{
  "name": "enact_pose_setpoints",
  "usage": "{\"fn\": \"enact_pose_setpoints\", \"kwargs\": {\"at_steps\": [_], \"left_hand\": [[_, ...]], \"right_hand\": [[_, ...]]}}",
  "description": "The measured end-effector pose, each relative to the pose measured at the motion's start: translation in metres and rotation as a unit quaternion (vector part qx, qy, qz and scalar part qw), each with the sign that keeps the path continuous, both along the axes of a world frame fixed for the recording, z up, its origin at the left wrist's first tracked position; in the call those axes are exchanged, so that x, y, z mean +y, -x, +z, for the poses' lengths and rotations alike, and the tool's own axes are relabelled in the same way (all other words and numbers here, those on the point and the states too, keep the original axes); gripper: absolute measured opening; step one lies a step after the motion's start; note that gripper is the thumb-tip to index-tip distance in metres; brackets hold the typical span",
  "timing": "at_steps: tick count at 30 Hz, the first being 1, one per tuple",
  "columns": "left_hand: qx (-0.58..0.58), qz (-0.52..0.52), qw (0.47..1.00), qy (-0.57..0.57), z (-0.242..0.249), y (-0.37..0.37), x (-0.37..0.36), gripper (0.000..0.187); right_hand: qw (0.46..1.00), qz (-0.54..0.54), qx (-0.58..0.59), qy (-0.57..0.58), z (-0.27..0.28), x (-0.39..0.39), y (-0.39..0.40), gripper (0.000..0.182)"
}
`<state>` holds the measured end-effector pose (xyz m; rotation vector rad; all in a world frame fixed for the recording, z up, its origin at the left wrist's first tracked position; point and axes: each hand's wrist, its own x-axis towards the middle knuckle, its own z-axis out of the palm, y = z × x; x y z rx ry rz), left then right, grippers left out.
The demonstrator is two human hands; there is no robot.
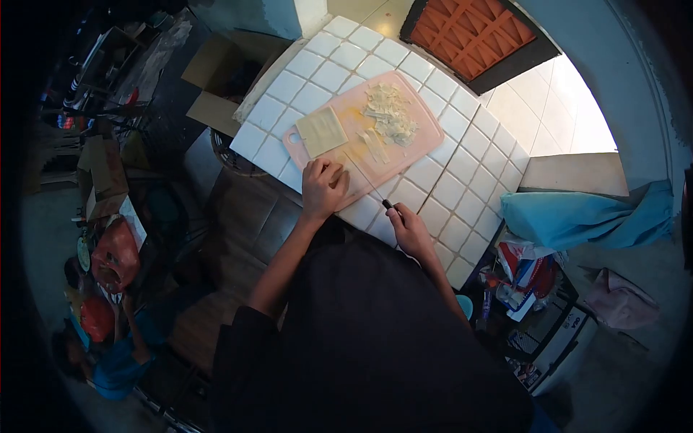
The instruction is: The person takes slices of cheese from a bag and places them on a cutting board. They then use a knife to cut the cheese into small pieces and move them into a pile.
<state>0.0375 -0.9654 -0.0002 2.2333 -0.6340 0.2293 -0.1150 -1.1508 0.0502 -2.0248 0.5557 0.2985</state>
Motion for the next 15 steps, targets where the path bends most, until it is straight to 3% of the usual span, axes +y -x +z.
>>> {"fn": "enact_pose_setpoints", "kwargs": {"at_steps": [12, 15], "left_hand": [[-0.014, -0.002, 1.0, 0.012, -0.004, -0.002, 0.001, 0.016], [-0.017, -0.011, 1.0, 0.012, -0.004, -0.002, 0.002, 0.016]], "right_hand": [[0.988, 0.055, 0.078, 0.123, 0.002, 0.02, -0.006, 0.03], [0.992, 0.036, -0.005, 0.121, -0.006, 0.014, 0.008, 0.029]]}}
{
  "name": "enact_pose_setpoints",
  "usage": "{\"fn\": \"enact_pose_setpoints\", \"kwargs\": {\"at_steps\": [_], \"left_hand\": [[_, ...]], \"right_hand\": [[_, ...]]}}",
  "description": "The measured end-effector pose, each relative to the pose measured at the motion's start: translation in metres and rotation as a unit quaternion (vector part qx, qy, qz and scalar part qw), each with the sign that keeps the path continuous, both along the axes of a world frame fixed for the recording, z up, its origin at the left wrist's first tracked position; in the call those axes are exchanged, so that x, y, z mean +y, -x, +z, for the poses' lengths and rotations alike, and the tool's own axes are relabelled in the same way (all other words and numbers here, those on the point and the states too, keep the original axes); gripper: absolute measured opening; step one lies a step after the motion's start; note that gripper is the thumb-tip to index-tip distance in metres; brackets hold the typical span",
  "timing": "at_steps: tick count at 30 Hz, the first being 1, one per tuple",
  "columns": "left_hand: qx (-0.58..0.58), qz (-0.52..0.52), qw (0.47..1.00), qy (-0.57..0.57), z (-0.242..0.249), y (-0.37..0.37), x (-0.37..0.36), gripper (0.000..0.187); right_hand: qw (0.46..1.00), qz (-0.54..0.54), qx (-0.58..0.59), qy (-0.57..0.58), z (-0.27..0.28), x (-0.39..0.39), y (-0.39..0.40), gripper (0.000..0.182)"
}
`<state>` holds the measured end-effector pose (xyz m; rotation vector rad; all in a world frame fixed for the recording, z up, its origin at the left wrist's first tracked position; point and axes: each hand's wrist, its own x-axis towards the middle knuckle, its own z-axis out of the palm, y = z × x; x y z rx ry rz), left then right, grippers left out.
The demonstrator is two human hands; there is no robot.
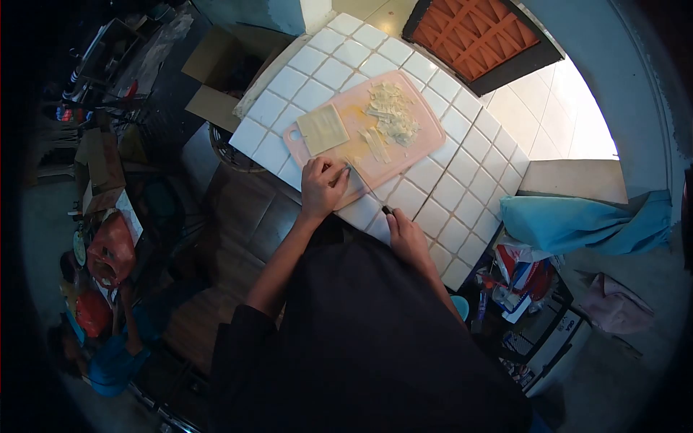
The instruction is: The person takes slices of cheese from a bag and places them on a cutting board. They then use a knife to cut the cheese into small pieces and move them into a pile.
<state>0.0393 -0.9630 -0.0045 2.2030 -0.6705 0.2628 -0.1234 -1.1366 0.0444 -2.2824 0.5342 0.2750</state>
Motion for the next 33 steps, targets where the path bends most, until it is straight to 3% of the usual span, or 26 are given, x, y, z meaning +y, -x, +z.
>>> {"fn": "enact_pose_setpoints", "kwargs": {"at_steps": [10, 14, 22, 28, 33], "left_hand": [[0.017, -0.015, 1.0, 0.012, -0.001, -0.002, -0.005, 0.017], [0.016, 0.023, 0.999, 0.036, 0.001, 0.006, 0.009, 0.02], [0.001, 0.029, 0.999, 0.034, -0.002, 0.009, 0.015, 0.022], [0.007, 0.036, 0.998, 0.048, -0.005, 0.01, 0.014, 0.019], [0.005, 0.045, 0.997, 0.059, -0.005, 0.011, 0.013, 0.02]], "right_hand": [[0.997, -0.01, 0.032, -0.071, 0.008, -0.009, -0.015, 0.03], [0.997, 0.002, -0.013, -0.072, -0.007, -0.003, -0.009, 0.03], [0.998, 0.044, 0.048, -0.004, 0.012, 0.002, -0.014, 0.03], [0.999, 0.02, -0.031, 0.002, -0.005, 0.004, 0.0, 0.031], [1.0, 0.013, -0.008, -0.019, 0.0, 0.011, -0.016, 0.031]]}}
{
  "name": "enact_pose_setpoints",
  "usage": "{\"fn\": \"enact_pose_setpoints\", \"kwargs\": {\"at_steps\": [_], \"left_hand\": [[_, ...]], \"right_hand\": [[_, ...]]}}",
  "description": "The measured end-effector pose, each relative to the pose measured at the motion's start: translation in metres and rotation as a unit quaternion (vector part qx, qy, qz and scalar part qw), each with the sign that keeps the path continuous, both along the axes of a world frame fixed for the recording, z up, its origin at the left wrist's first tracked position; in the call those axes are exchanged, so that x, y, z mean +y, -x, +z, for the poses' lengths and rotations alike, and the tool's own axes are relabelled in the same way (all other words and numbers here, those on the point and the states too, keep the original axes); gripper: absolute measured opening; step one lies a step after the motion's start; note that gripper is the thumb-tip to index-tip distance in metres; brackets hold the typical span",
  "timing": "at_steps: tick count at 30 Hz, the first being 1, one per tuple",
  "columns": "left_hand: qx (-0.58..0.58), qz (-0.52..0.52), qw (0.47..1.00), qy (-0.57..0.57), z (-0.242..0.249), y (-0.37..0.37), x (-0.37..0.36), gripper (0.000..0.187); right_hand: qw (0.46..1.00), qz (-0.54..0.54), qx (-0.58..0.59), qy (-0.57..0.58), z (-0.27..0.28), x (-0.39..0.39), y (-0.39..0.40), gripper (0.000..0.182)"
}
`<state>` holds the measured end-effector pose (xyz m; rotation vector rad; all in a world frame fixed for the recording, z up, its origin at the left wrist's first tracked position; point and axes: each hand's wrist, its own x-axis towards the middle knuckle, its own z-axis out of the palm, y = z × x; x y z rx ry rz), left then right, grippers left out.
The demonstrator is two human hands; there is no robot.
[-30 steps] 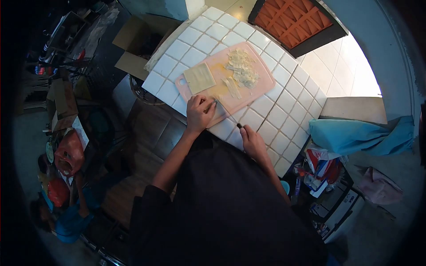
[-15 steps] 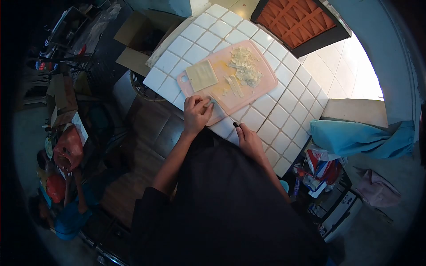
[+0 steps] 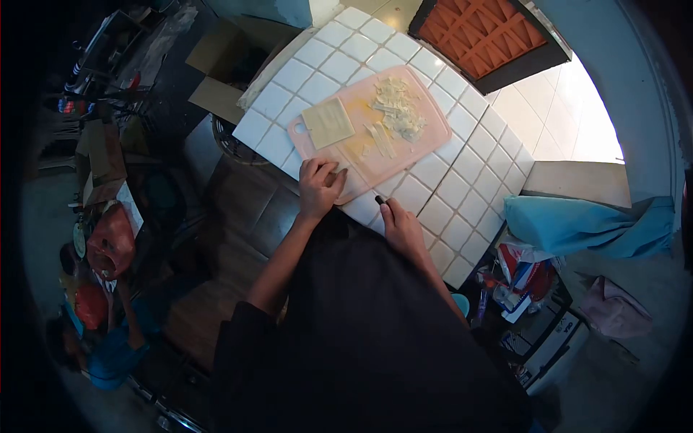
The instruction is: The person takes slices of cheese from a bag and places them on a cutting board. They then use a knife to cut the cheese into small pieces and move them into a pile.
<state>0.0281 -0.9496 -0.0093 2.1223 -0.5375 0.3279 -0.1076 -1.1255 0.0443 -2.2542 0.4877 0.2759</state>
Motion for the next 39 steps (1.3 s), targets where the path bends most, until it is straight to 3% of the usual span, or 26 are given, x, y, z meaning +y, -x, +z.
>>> {"fn": "enact_pose_setpoints", "kwargs": {"at_steps": [11, 14, 17, 19, 22, 25, 28, 30, 34, 36, 39], "left_hand": [[-0.016, 0.016, 1.0, -0.006, -0.004, 0.004, 0.009, 0.02], [-0.019, 0.01, 1.0, -0.012, -0.001, 0.001, 0.009, 0.018], [-0.008, -0.016, 0.999, -0.047, 0.002, -0.001, 0.002, 0.013], [-0.002, -0.033, 0.997, -0.076, 0.004, -0.007, -0.004, 0.01], [-0.009, -0.049, 0.997, -0.063, 0.003, -0.013, -0.017, 0.009], [0.016, -0.071, 0.995, -0.074, 0.002, -0.016, -0.026, 0.009], [0.032, -0.066, 0.997, -0.035, 0.004, -0.02, -0.034, 0.01], [0.119, -0.097, 0.988, 0.023, 0.007, -0.024, -0.041, 0.01], [0.018, -0.112, 0.993, -0.038, 0.021, -0.051, -0.06, 0.013], [-0.07, -0.139, 0.978, -0.14, 0.029, -0.07, -0.065, 0.016], [-0.065, -0.207, 0.96, -0.175, 0.02, -0.093, -0.07, 0.017]], "right_hand": [[0.999, 0.047, 0.024, 0.011, -0.001, 0.001, 0.002, 0.031], [0.998, 0.028, 0.052, -0.021, 0.001, -0.006, 0.016, 0.032], [1.0, -0.007, 0.007, 0.0, 0.002, -0.011, 0.011, 0.034], [0.996, -0.042, 0.039, -0.066, 0.0, -0.016, 0.005, 0.036], [0.987, -0.092, -0.012, -0.13, -0.002, -0.026, 0.005, 0.038], [0.983, -0.12, -0.024, -0.134, -0.002, -0.04, 0.01, 0.037], [0.98, -0.135, -0.048, -0.141, -0.014, -0.057, 0.015, 0.035], [0.973, -0.156, -0.097, -0.139, -0.018, -0.062, 0.015, 0.035], [0.966, -0.177, -0.076, -0.173, -0.011, -0.068, 0.013, 0.037], [0.966, -0.172, -0.079, -0.178, -0.014, -0.068, 0.013, 0.036], [0.967, -0.159, -0.076, -0.184, -0.011, -0.064, 0.011, 0.036]]}}
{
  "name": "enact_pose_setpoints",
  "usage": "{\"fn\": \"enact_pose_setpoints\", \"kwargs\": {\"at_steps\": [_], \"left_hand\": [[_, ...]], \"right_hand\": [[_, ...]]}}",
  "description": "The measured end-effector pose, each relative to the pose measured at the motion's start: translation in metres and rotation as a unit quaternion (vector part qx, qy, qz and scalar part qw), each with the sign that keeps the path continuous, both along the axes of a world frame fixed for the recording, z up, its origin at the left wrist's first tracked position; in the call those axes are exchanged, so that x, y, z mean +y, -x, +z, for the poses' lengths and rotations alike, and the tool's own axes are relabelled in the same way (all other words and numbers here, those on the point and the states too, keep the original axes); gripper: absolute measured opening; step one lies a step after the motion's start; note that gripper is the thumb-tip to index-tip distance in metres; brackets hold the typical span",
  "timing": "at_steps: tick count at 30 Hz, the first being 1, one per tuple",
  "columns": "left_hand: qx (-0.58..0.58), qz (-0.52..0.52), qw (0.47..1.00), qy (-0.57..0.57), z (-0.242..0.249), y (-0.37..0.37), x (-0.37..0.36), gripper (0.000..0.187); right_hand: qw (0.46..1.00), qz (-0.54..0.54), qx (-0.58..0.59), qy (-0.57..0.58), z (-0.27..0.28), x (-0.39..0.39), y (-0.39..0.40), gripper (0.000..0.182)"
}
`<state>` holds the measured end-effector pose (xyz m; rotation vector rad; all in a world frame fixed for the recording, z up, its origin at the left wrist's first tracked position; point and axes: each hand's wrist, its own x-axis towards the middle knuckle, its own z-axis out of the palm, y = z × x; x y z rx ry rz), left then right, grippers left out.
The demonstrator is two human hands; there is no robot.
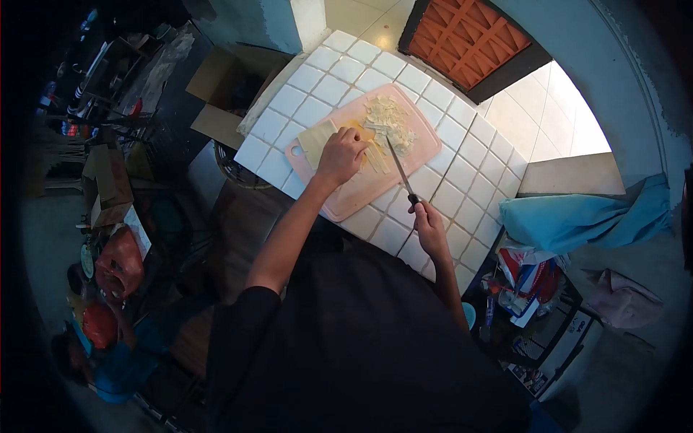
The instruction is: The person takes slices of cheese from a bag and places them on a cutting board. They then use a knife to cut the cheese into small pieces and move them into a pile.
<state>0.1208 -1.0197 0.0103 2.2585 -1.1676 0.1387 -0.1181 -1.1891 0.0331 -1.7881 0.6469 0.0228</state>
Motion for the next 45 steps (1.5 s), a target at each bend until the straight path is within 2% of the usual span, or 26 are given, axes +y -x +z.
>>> {"fn": "enact_pose_setpoints", "kwargs": {"at_steps": [4, 6, 7, 9, 10, 12, 17, 20, 22, 23, 25, 29, 31, 35, 38, 40, 43, 45], "left_hand": [[-0.023, -0.04, 0.998, -0.036, -0.001, -0.009, -0.001, 0.011], [0.004, -0.028, 0.999, 0.045, 0.005, -0.011, 0.001, 0.008], [0.005, -0.029, 0.999, 0.043, 0.01, -0.011, 0.004, 0.008], [0.076, 0.043, 0.987, 0.132, 0.023, -0.009, 0.016, 0.007], [0.078, 0.041, 0.988, 0.129, 0.031, -0.008, 0.023, 0.007], [0.213, 0.093, 0.963, 0.136, 0.045, -0.006, 0.04, 0.008], [0.193, 0.132, 0.963, 0.135, 0.059, -0.005, 0.076, 0.011], [0.185, 0.157, 0.958, 0.151, 0.066, 0.003, 0.083, 0.016], [0.143, 0.143, 0.97, 0.136, 0.072, 0.009, 0.081, 0.019], [0.143, 0.146, 0.969, 0.137, 0.076, 0.011, 0.078, 0.019], [0.135, 0.128, 0.969, 0.16, 0.086, 0.016, 0.067, 0.018], [0.086, 0.116, 0.974, 0.177, 0.086, 0.024, 0.052, 0.016], [-0.017, 0.12, 0.978, 0.172, 0.07, 0.034, 0.053, 0.016], [-0.003, 0.091, 0.992, 0.088, 0.017, 0.065, 0.074, 0.017], [0.02, 0.121, 0.991, 0.056, 0.007, 0.08, 0.085, 0.018], [0.036, 0.205, 0.977, 0.039, 0.008, 0.084, 0.09, 0.017], [0.028, 0.226, 0.974, 0.006, 0.006, 0.082, 0.095, 0.018], [0.031, 0.21, 0.977, 0.023, 0.01, 0.083, 0.093, 0.019]], "right_hand": [[1.0, 0.02, 0.004, -0.003, 0.0, 0.006, 0.001, 0.036], [1.0, 0.03, 0.003, -0.002, 0.004, 0.008, 0.0, 0.035], [0.998, 0.058, 0.02, 0.0, 0.009, 0.01, 0.0, 0.035], [0.996, 0.083, 0.04, -0.002, 0.015, 0.014, 0.0, 0.034], [0.99, 0.135, 0.047, 0.002, 0.016, 0.017, -0.002, 0.034], [0.973, 0.22, 0.075, 0.005, 0.026, 0.023, -0.01, 0.035], [0.95, 0.294, 0.099, 0.036, 0.017, 0.033, -0.02, 0.036], [0.948, 0.289, 0.115, 0.069, 0.014, 0.028, -0.023, 0.037], [0.972, 0.195, 0.091, 0.094, 0.013, 0.018, -0.022, 0.037], [0.971, 0.198, 0.092, 0.095, 0.013, 0.013, -0.022, 0.037], [0.982, 0.137, 0.093, 0.09, 0.016, 0.002, -0.024, 0.037], [0.991, 0.103, 0.083, 0.029, 0.011, -0.014, -0.021, 0.04], [0.991, 0.099, 0.073, 0.047, 0.013, -0.015, -0.021, 0.04], [0.993, 0.092, 0.07, 0.035, 0.006, -0.01, -0.017, 0.039], [0.991, 0.102, 0.076, 0.025, 0.007, -0.002, -0.015, 0.038], [0.989, 0.118, 0.082, 0.015, 0.01, 0.004, -0.014, 0.037], [0.99, 0.128, 0.063, 0.011, 0.007, 0.012, -0.015, 0.037], [0.989, 0.137, 0.059, 0.017, 0.008, 0.014, -0.017, 0.037]]}}
